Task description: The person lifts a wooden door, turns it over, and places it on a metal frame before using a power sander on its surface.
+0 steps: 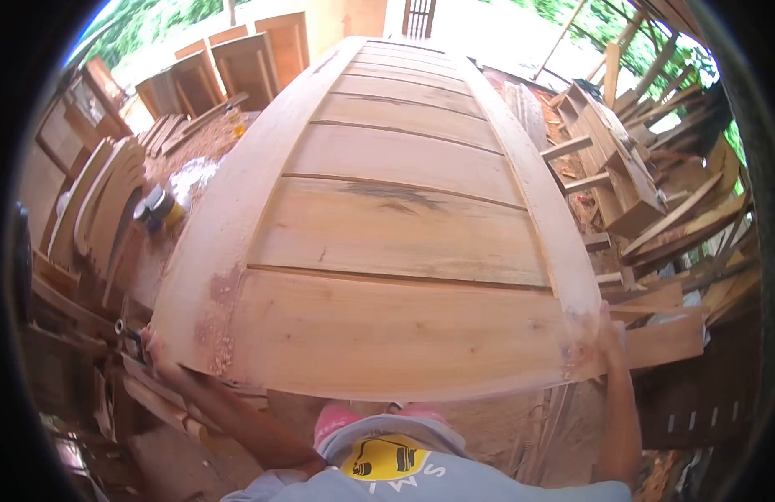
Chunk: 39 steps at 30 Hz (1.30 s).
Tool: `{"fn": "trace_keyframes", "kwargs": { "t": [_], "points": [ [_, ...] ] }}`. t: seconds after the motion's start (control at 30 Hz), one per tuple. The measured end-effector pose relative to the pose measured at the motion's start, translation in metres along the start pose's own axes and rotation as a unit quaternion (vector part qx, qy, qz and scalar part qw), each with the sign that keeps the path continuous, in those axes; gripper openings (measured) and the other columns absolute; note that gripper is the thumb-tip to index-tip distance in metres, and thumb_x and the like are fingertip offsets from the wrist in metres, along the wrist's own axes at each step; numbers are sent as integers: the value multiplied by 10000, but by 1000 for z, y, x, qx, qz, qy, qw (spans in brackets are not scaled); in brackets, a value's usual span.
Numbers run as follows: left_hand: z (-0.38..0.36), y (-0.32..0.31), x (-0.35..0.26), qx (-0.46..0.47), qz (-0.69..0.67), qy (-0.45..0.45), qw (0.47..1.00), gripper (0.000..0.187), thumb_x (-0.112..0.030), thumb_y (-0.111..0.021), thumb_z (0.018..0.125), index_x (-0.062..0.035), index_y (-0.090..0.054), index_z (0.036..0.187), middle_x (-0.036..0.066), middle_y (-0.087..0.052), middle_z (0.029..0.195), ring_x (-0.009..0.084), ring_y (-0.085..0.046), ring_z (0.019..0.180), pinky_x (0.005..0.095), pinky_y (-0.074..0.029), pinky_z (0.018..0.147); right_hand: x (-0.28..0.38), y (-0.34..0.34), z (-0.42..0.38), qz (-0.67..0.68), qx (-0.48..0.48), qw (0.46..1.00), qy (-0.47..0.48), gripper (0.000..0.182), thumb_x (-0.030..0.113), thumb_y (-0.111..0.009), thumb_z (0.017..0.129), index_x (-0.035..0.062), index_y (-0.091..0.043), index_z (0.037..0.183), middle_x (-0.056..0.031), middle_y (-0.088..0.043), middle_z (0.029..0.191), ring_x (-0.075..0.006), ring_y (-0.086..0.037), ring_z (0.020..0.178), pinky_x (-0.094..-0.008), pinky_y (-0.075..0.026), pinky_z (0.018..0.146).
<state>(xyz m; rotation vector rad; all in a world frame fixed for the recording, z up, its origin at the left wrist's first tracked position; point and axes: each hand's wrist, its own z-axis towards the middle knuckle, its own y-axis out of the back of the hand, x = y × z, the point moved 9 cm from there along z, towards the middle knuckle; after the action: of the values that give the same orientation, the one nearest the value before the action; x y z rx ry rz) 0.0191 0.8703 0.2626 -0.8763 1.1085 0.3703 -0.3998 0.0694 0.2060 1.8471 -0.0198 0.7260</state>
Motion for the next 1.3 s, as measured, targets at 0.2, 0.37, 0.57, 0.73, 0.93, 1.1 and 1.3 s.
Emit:
{"fn": "trace_keyframes", "kwargs": {
  "t": [0.2,0.37,0.57,0.73,0.93,1.1,1.3],
  "points": [
    [-28,42,94,26,-90,128,987,301,-141,-565,867,-2,-575,1134,117,-581,1130,255,-568,1058,406,-464,937,-22,-80,-40,-45,7,997,-66,675,563,-456,942,-81,-634,1034,-260,-662,982,-309,-671,835,-407,-520,735],
    [-54,86,196,109,-174,219,954,275,-191,-537,880,-15,-583,1086,108,-598,1105,257,-580,1037,415,-479,921,-80,-170,-19,-50,39,997,-53,647,525,-473,928,-85,-626,1078,-281,-656,1063,-427,-641,1006,-475,-500,819],
    [-59,109,266,89,-241,242,936,328,-279,-476,897,-18,-594,1058,95,-610,1086,261,-575,1050,414,-456,936,-90,-217,-27,-83,-34,991,-104,735,618,-458,903,-76,-620,1086,-305,-649,1058,-403,-628,1068,-456,-471,884],
    [-51,131,289,76,-201,283,935,441,-328,-399,936,7,-586,1153,115,-612,1164,278,-574,1092,401,-435,980,-52,-213,-49,-79,-2,985,-153,679,578,-475,899,-54,-606,1109,-293,-626,1121,-430,-573,1127,-468,-434,951],
    [-40,151,315,79,-71,310,945,552,-396,-352,976,39,-548,1255,145,-572,1276,296,-542,1167,389,-408,1025,-45,-212,-53,-113,-95,983,-113,653,580,-447,920,-49,-616,961,-294,-654,962,-475,-616,954,-529,-462,819],
    [-40,166,322,43,0,323,945,615,-478,-351,996,11,-465,1351,133,-527,1348,293,-515,1214,393,-390,1055,-42,-213,-53,-94,-99,985,-108,688,608,-404,932,-43,-629,944,-290,-657,948,-471,-625,928,-522,-469,791],
    [-75,114,276,96,25,423,901,687,-572,-316,983,-63,-364,1442,110,-445,1446,289,-444,1307,436,-355,1086,-71,-229,-39,22,-16,982,-187,787,654,-388,925,-66,-648,1107,-288,-654,1060,-418,-626,1024,-481,-469,840]
  ]
}}
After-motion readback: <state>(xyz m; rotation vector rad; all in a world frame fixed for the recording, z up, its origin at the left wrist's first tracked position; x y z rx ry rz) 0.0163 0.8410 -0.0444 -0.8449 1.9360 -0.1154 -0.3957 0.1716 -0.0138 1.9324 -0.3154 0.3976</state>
